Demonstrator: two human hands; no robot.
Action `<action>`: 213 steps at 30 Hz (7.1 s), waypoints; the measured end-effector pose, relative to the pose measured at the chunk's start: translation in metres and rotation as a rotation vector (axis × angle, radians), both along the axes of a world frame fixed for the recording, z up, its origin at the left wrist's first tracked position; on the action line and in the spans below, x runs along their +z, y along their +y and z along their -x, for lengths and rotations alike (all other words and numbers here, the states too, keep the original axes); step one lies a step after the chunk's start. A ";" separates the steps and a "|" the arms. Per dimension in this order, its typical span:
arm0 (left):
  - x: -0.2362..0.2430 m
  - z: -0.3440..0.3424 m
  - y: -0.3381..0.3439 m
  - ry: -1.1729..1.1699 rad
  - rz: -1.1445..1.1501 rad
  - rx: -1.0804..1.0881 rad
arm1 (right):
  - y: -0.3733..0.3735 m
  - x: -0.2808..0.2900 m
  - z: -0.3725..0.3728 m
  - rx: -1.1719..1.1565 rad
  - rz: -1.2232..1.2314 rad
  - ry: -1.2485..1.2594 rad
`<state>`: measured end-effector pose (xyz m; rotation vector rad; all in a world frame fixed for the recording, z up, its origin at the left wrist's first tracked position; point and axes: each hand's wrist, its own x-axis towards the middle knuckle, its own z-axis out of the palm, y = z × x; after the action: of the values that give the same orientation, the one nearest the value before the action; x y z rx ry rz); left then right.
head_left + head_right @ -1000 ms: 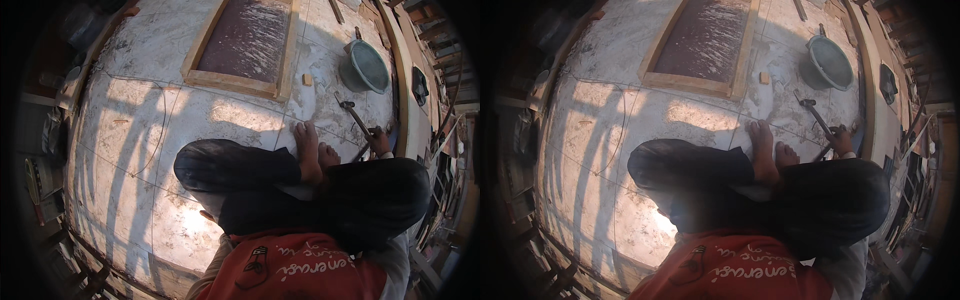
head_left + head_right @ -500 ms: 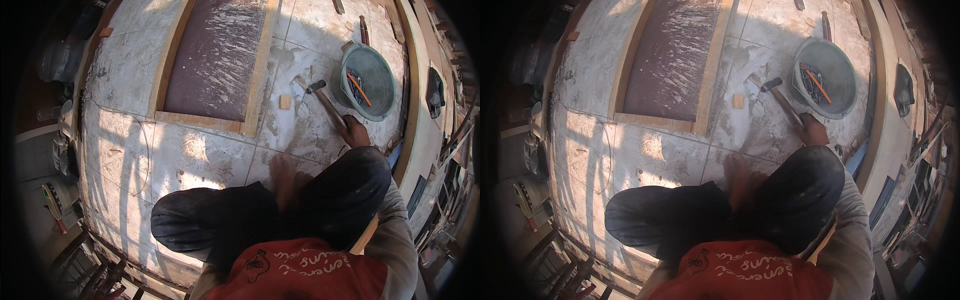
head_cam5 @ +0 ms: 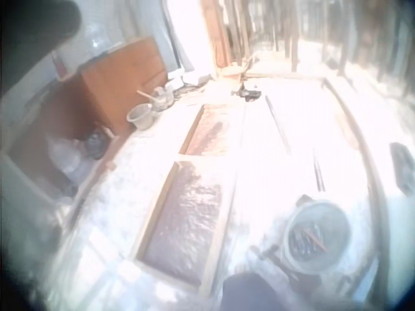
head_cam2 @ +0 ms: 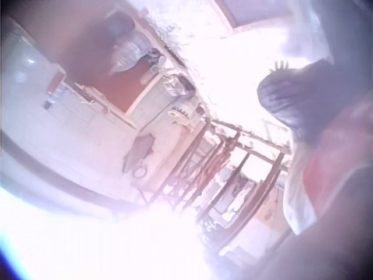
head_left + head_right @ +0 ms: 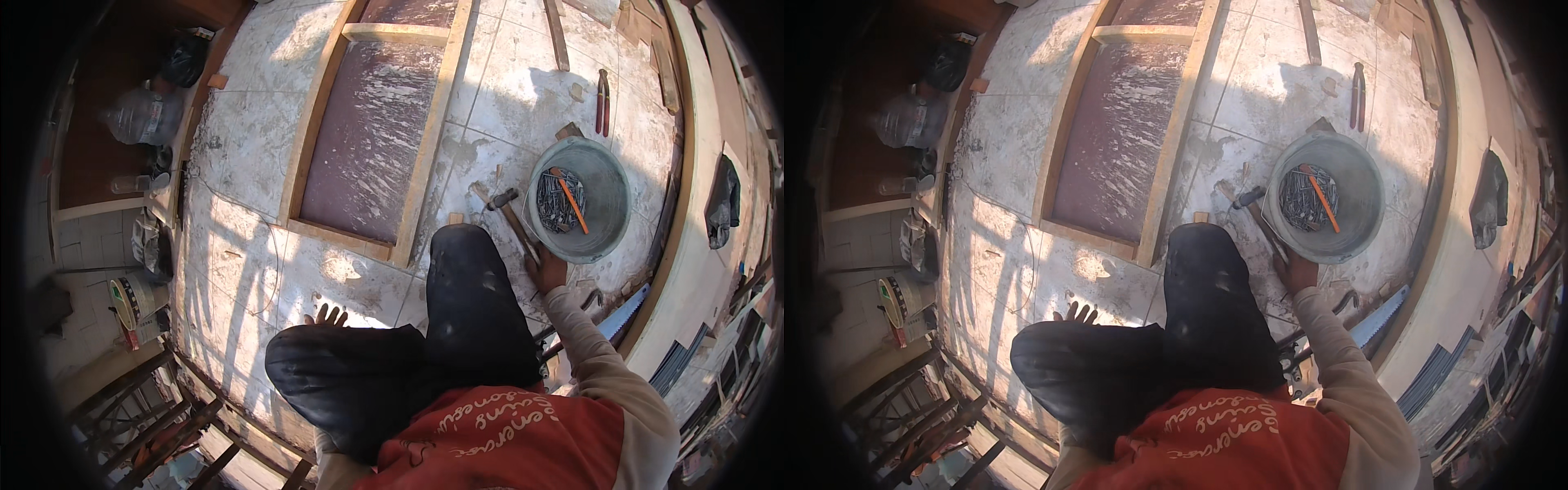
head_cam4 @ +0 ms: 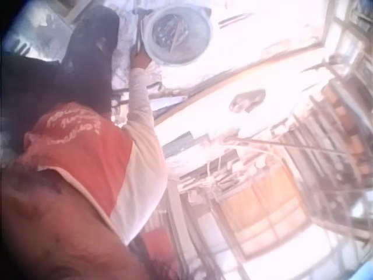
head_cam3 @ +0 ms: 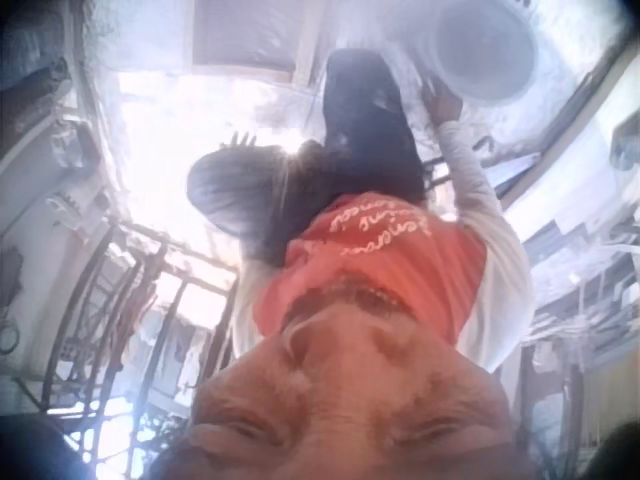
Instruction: The person constructs a wooden frame by positioning wooden slats, marking them with a pencil, sawing a piece to size, and hammering nails to secure the joints.
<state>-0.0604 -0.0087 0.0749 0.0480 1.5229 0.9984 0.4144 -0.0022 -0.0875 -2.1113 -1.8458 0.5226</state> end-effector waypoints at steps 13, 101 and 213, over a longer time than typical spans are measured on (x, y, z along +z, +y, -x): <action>0.245 -0.030 0.122 0.820 -0.616 -0.492 | -0.008 0.086 -0.046 -0.010 0.034 0.159; 0.178 -0.264 0.201 -0.186 -0.617 -0.731 | -0.021 0.224 -0.085 -0.394 0.337 0.879; 0.239 -0.161 0.152 0.461 -1.366 -1.278 | 0.068 0.380 0.148 0.006 -0.763 0.385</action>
<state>0.1007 0.1437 0.3135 2.0170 0.5801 0.7284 0.2667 0.0659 0.2928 -1.3839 -1.4981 0.1560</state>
